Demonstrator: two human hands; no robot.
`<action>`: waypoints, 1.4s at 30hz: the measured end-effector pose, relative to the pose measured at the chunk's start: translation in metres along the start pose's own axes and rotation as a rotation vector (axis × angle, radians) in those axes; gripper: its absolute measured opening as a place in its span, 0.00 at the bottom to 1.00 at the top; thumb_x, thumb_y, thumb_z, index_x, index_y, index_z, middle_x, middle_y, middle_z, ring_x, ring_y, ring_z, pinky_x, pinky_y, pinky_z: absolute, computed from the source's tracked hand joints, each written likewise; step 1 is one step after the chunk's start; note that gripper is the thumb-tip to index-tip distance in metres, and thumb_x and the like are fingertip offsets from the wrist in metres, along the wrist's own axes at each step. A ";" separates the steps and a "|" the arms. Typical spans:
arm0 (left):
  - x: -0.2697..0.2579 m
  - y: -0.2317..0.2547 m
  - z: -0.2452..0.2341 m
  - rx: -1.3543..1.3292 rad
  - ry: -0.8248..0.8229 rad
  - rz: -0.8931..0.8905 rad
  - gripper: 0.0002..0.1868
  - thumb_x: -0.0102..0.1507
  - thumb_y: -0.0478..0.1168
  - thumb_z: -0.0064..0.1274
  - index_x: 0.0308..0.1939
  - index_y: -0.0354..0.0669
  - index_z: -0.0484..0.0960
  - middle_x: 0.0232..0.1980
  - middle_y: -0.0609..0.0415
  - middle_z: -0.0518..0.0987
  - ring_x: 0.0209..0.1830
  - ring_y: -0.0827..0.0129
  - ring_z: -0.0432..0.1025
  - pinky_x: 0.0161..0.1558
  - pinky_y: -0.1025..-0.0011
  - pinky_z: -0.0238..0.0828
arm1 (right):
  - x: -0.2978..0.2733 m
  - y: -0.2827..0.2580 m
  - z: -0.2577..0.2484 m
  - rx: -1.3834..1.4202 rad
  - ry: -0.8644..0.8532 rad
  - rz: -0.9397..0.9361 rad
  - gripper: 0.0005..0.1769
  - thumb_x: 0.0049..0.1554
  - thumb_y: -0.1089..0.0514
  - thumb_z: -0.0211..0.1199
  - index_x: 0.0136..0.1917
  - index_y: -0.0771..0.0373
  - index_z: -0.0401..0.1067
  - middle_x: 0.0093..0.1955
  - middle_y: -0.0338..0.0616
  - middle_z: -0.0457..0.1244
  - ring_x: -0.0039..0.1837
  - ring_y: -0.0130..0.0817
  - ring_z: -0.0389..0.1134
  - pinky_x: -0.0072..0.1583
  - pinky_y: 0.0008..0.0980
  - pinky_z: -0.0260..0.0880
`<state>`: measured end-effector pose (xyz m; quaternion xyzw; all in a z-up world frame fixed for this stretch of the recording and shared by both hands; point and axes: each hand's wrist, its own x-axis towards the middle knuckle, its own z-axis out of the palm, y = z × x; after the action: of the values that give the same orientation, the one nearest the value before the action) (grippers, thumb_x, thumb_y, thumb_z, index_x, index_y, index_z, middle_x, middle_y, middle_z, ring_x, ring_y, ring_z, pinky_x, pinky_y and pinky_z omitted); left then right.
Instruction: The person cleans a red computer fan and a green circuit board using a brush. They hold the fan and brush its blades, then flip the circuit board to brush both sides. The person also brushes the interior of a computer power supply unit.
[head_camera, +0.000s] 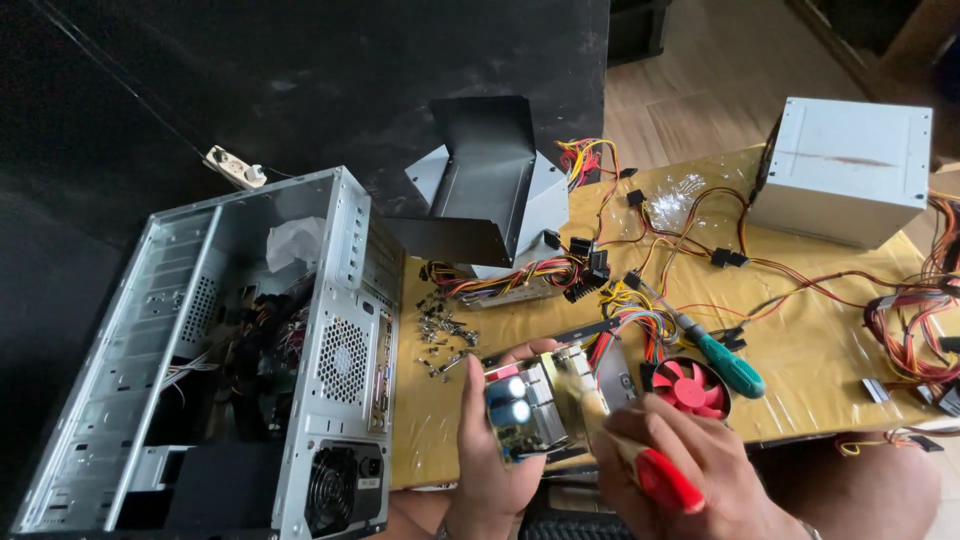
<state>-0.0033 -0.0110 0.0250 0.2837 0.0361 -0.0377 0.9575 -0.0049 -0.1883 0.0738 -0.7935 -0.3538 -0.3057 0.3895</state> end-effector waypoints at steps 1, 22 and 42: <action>0.002 -0.001 -0.002 -0.054 0.018 -0.030 0.39 0.70 0.65 0.31 0.58 0.30 0.75 0.53 0.39 0.80 0.50 0.53 0.76 0.53 0.58 0.72 | -0.003 0.005 -0.001 0.052 -0.116 -0.045 0.05 0.56 0.63 0.59 0.38 0.60 0.67 0.36 0.35 0.62 0.32 0.26 0.62 0.34 0.22 0.64; -0.005 -0.004 -0.003 0.006 -0.103 0.038 0.39 0.71 0.65 0.27 0.58 0.31 0.75 0.54 0.39 0.79 0.53 0.54 0.75 0.55 0.59 0.70 | -0.021 0.002 -0.004 0.238 0.077 0.228 0.06 0.52 0.57 0.62 0.37 0.59 0.75 0.35 0.38 0.69 0.33 0.24 0.70 0.41 0.20 0.73; -0.001 -0.005 -0.005 0.012 -0.114 0.031 0.39 0.71 0.65 0.28 0.59 0.32 0.75 0.52 0.40 0.80 0.53 0.54 0.75 0.55 0.59 0.71 | -0.015 -0.011 -0.001 0.093 0.018 0.348 0.03 0.55 0.56 0.62 0.43 0.55 0.73 0.37 0.35 0.68 0.33 0.27 0.67 0.41 0.22 0.68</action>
<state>-0.0045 -0.0119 0.0182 0.2872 -0.0230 -0.0391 0.9568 -0.0223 -0.1891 0.0676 -0.8212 -0.2216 -0.2239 0.4759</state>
